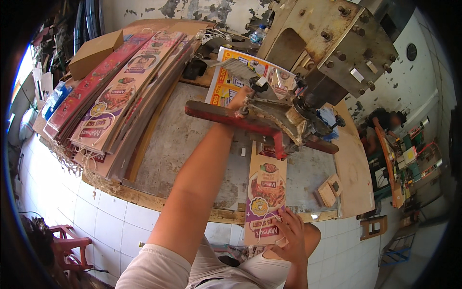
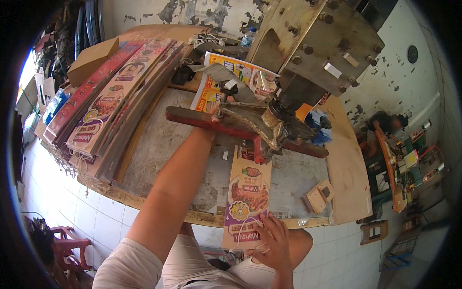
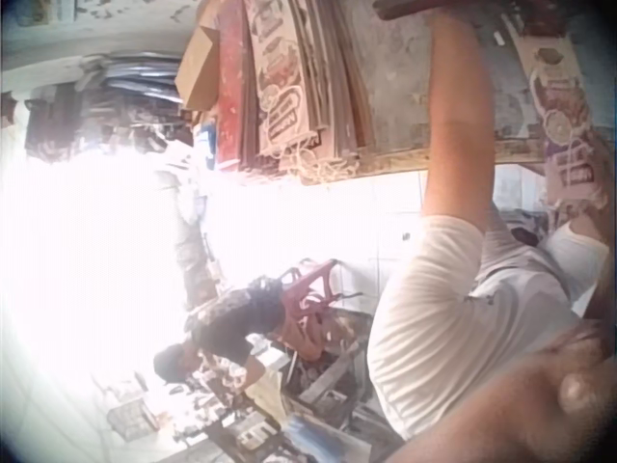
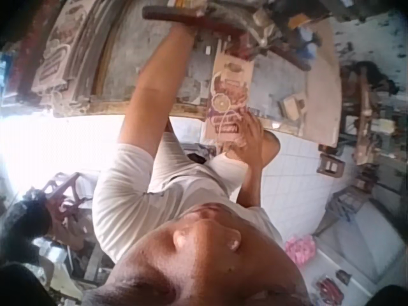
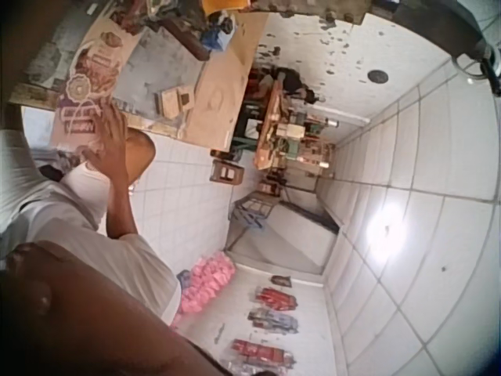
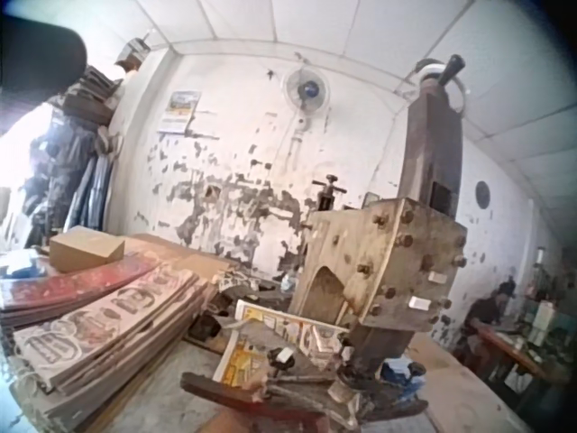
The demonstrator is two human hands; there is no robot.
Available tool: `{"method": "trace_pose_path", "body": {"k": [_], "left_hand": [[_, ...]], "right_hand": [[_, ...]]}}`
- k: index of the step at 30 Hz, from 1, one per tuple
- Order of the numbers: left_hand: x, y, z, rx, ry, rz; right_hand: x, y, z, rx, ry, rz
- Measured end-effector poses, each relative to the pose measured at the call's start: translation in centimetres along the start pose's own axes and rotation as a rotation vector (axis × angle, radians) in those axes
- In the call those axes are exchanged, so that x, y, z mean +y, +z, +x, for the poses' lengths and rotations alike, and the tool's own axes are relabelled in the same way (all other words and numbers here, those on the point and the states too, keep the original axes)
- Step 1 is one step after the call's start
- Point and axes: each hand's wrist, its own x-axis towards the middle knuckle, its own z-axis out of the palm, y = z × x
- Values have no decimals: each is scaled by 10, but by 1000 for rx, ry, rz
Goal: The person places long cardboard packaging strips onto a manual screen-printing press, lowers the press head to apply a design or text to each section of the strip, and moves the strip through the press one section at a time.
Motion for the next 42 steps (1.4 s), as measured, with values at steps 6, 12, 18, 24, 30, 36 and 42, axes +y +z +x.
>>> {"method": "trace_pose_path", "body": {"k": [6,12,18,24,30,36,42], "left_hand": [[2,10,11,48,-8,-61],[2,13,15,72,-19,-107],[0,16,21,86,-23,-139],[-6,13,27,109,-23,-160],[-28,16,20,135,-29,-148],[-84,-8,17,105,146,181],[-43,-57,-41,-5,131,749]], "right_hand": [[-1,-1,13,-24,41,-51],[6,1,26,-27,33,-59],[6,1,35,-27,40,-63],[18,-1,50,-59,-2,-74],[23,-6,62,-59,-22,-13],[25,-3,61,-43,-30,11],[20,2,63,-17,-33,-1]]}}
